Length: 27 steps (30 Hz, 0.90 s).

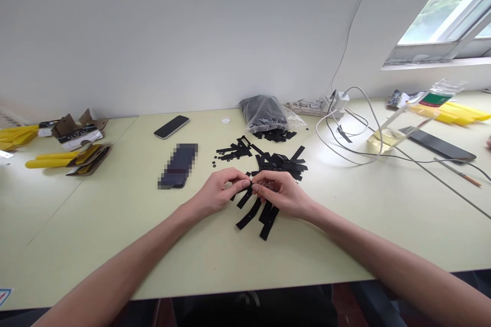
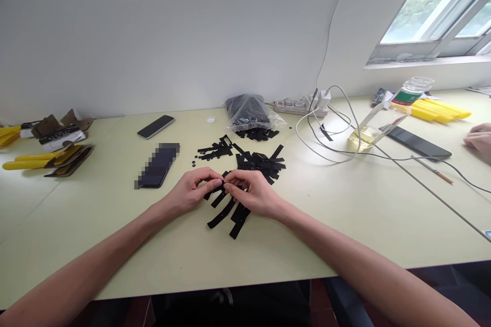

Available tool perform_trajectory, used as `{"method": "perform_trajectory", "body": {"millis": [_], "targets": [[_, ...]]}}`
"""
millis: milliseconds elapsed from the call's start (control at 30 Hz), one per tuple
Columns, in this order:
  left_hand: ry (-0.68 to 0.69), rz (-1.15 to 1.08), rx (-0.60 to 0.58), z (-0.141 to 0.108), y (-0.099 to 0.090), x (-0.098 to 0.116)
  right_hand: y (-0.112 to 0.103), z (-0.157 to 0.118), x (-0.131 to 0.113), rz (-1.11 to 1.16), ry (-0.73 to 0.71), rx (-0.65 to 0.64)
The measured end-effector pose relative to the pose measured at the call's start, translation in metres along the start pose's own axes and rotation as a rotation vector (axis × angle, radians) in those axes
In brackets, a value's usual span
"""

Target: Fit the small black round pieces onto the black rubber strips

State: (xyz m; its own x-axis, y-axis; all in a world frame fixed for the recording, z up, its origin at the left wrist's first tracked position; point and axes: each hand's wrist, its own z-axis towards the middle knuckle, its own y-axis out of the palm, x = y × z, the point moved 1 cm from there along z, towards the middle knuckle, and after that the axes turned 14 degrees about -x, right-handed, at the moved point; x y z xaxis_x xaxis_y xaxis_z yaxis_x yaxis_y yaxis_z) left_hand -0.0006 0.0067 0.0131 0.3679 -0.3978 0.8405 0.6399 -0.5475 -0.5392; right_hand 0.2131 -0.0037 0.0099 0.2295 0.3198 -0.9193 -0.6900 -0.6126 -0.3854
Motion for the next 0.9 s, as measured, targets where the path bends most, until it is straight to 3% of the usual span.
{"method": "perform_trajectory", "body": {"millis": [733, 900], "targets": [[0.120, 0.196, 0.041, -0.002, 0.005, 0.007, 0.003, 0.001, -0.006, -0.196, -0.052, 0.030], [0.015, 0.187, 0.076, -0.002, -0.007, 0.008, -0.010, 0.001, -0.008, -0.247, 0.020, 0.093]]}}
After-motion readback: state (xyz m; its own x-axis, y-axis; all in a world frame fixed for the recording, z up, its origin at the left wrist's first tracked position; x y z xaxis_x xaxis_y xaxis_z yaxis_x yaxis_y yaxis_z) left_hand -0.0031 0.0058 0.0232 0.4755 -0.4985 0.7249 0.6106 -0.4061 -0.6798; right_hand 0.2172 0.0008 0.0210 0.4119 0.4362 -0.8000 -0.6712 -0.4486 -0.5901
